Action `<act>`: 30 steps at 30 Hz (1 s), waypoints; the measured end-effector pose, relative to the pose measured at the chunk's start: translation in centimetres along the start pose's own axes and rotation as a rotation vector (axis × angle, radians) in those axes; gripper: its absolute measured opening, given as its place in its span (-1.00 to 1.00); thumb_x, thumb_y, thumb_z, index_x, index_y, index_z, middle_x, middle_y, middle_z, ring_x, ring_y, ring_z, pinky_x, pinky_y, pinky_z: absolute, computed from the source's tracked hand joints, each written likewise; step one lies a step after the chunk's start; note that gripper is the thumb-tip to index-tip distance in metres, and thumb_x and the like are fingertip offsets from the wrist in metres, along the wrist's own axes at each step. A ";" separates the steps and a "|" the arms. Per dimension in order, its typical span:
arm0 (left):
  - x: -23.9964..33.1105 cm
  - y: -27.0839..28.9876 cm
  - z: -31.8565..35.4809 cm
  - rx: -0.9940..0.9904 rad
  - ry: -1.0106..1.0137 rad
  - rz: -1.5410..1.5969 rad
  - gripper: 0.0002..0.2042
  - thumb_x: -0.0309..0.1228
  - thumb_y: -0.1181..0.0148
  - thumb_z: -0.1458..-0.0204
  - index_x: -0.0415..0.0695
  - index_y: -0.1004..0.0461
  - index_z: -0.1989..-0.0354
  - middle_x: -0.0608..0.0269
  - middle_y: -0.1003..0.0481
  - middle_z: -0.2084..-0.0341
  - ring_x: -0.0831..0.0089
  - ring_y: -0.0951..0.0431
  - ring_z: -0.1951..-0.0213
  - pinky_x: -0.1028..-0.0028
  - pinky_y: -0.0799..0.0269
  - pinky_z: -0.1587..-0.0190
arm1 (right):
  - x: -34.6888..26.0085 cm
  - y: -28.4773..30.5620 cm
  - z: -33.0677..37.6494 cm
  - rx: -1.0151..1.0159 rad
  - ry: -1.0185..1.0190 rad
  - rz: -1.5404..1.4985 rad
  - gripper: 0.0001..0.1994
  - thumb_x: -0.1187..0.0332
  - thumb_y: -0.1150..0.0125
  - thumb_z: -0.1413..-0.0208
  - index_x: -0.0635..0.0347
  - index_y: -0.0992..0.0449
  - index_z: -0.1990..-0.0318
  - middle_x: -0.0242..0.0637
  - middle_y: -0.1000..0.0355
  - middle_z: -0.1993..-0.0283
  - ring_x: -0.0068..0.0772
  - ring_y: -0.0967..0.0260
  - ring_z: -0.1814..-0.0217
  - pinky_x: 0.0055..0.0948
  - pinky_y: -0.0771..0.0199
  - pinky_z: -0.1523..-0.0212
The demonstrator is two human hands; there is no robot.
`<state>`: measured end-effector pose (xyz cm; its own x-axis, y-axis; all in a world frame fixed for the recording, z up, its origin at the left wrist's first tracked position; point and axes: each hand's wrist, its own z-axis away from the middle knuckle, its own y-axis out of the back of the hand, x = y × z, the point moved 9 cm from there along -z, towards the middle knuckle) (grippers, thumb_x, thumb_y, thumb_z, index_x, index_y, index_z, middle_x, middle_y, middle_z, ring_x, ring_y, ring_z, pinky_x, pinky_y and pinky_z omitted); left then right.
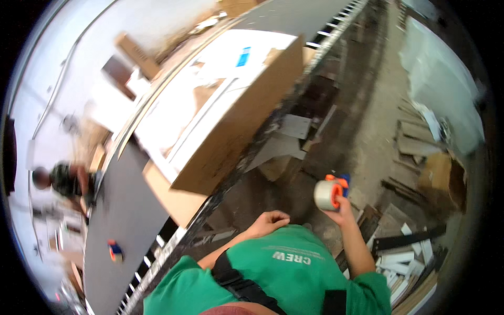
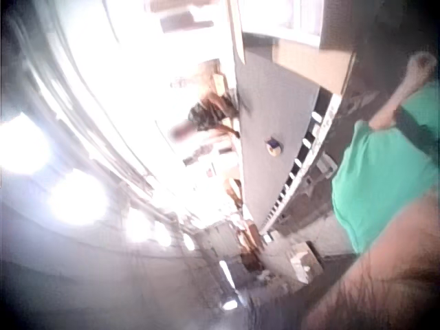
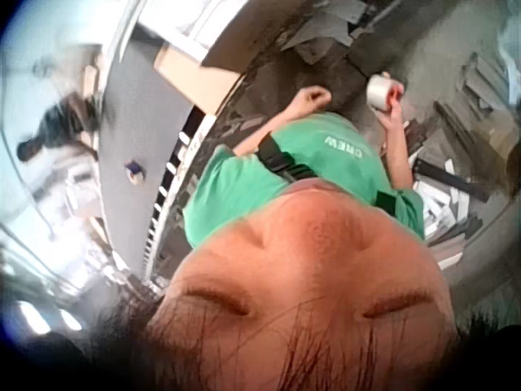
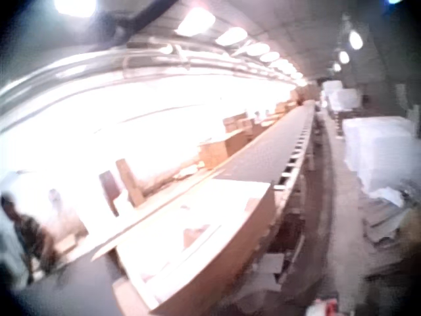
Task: The person uses a handheld tape dispenser to seal a large cardboard box on a roller conveyor. They apply tape to the top and side seams, fold the flaps, and push the box along the conveyor. The person then moves to a stack of white foam blocks and applies tape to the plastic wrapping.
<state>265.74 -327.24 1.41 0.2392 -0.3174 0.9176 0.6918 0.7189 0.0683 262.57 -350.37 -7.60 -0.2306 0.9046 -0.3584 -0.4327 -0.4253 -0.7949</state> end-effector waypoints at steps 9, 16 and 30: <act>8.1 7.1 -18.2 0.288 -0.114 0.009 -0.76 -0.34 -0.22 -0.11 -0.28 -0.54 0.17 0.36 -0.55 0.39 0.67 -0.49 0.33 0.62 -0.40 0.25 | -6.9 1.1 -11.9 0.145 -0.201 -0.109 -0.45 0.44 0.00 0.07 0.08 -0.24 -0.18 -0.08 -0.21 -0.22 0.03 -0.18 -0.24 0.17 -0.22 -0.17; 12.7 4.3 -29.0 0.138 -0.162 -0.407 -0.65 -0.13 -0.17 -0.04 -0.14 -0.55 0.15 0.04 -0.56 0.24 0.14 -0.56 0.16 0.28 -0.46 0.12 | -15.8 -4.8 -15.6 -0.008 -0.006 0.549 -0.42 0.39 -0.08 0.12 0.02 -0.27 -0.18 -0.17 -0.28 -0.15 -0.10 -0.22 -0.20 0.03 -0.22 -0.19; 9.7 -4.3 -46.7 0.182 0.266 -0.508 -0.66 -0.10 -0.15 -0.03 -0.11 -0.56 0.19 0.07 -0.57 0.26 0.10 -0.54 0.15 0.19 -0.43 0.11 | -32.9 2.7 -34.8 0.130 -0.534 0.258 -0.53 0.30 -0.06 0.08 0.10 -0.33 -0.07 -0.10 -0.31 -0.03 0.00 -0.25 -0.06 0.13 -0.31 0.00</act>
<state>296.95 -362.29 -8.28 0.0876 -0.7762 0.6244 0.6423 0.5231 0.5602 299.32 -380.29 -15.04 -0.7331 0.6469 -0.2100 -0.3997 -0.6596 -0.6366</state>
